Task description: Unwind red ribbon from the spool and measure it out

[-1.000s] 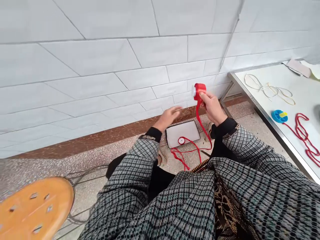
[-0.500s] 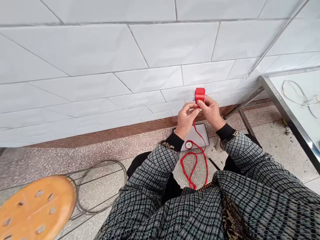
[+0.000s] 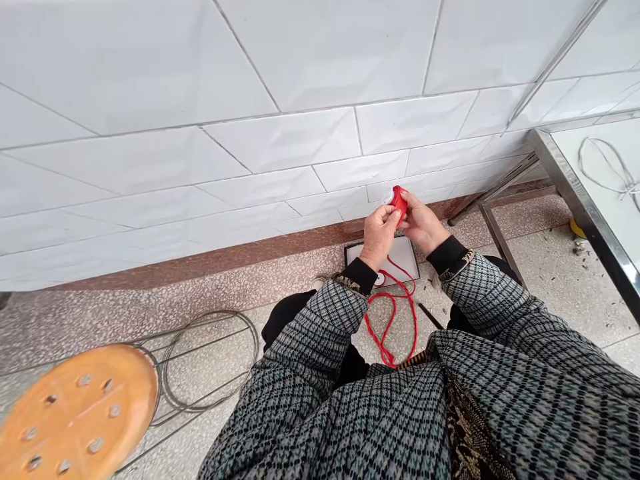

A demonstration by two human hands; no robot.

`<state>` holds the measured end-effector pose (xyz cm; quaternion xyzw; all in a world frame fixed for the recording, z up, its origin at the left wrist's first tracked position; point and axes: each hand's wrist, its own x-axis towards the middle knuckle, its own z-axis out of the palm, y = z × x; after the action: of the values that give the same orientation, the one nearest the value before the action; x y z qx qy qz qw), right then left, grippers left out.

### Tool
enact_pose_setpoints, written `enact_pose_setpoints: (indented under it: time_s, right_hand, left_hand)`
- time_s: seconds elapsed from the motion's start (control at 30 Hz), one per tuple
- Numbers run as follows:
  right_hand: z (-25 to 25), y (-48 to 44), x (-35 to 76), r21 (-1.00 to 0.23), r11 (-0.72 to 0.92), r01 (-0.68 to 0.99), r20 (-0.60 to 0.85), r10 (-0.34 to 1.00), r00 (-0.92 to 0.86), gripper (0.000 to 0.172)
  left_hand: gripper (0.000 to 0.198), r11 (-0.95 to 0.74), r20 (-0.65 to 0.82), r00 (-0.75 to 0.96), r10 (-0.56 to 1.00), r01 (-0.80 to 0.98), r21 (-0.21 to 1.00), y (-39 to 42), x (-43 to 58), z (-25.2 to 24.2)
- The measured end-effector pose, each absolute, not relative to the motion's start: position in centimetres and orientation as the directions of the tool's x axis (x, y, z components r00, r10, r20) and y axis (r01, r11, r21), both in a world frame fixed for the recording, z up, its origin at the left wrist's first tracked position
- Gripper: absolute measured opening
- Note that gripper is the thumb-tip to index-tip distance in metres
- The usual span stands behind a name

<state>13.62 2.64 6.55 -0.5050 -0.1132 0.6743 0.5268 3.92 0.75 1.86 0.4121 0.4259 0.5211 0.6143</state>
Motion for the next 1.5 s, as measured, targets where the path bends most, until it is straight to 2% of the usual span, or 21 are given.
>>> enact_pose_setpoints:
  time_s: [0.07, 0.23, 0.4, 0.5, 0.57, 0.63, 0.77, 0.93, 1.13, 1.27, 1.4, 1.5]
  right_hand:
    - [6.5, 3.0, 13.9, -0.657, -0.431, -0.619, -0.588, 0.807, 0.062, 0.022]
    - [7.2, 3.4, 14.8, -0.607, -0.431, -0.668, -0.637, 0.766, 0.085, 0.029]
    - [8.1, 3.2, 15.7, -0.567, -0.420, -0.708, -0.632, 0.774, 0.048, 0.030]
    - [8.0, 3.3, 16.1, -0.549, -0.428, -0.717, -0.625, 0.781, 0.012, 0.028]
    - [7.9, 3.4, 16.3, -0.560, -0.432, -0.707, -0.614, 0.789, 0.004, 0.029]
    - [7.8, 3.5, 16.4, -0.584, -0.443, -0.680, -0.612, 0.791, 0.010, 0.034]
    - [8.3, 3.5, 16.7, -0.633, -0.434, -0.641, -0.590, 0.807, 0.036, 0.041]
    - [8.9, 3.3, 17.2, -0.611, -0.449, -0.652, -0.605, 0.796, 0.019, 0.036]
    - [8.8, 2.9, 17.4, -0.573, -0.554, -0.604, -0.611, 0.780, -0.136, 0.029]
    - [9.1, 2.6, 17.7, -0.546, -0.617, -0.566, -0.609, 0.757, -0.237, 0.026]
    - [9.7, 2.1, 18.2, -0.524, -0.669, -0.527, -0.603, 0.728, -0.326, 0.023]
    - [10.2, 1.5, 18.1, -0.500, -0.735, -0.457, -0.649, 0.668, -0.364, 0.021]
  left_hand:
    - [0.015, 0.117, -0.088, 0.123, 0.988, -0.254, 0.960, 0.8, 3.8, 1.7]
    - [0.020, -0.005, 0.018, 0.195, 0.981, -0.070, 0.998, 0.8, 2.9, 2.1]
    - [0.021, -0.127, 0.123, 0.086, 0.989, 0.039, 0.991, 0.8, 2.8, 1.7]
    - [0.043, -0.090, 0.091, 0.043, 0.995, -0.029, 0.996, 0.7, 3.2, 1.2]
    - [0.054, -0.027, 0.035, 0.082, 0.996, -0.100, 0.995, 0.6, 3.4, 1.2]
    - [0.058, -0.015, 0.030, 0.148, 0.988, -0.107, 0.994, 0.5, 3.3, 1.6]
    - [0.049, -0.137, 0.145, 0.256, 0.956, -0.049, 0.989, 0.6, 2.5, 2.9]
    - [0.045, -0.068, 0.040, 0.373, 0.927, 0.062, 0.996, 1.3, 1.4, 3.2]
    - [0.043, -0.094, 0.049, 0.195, 0.980, 0.227, 0.969, 1.8, 0.4, 2.3]
    - [0.018, -0.063, 0.043, 0.144, 0.989, 0.137, 0.989, 1.8, -0.2, 2.0]
    - [0.070, 0.072, -0.060, 0.245, 0.968, -0.040, 0.997, 2.2, -1.5, 2.6]
    - [0.088, 0.145, -0.091, 0.381, 0.920, -0.115, 0.983, 2.8, -2.5, 3.4]
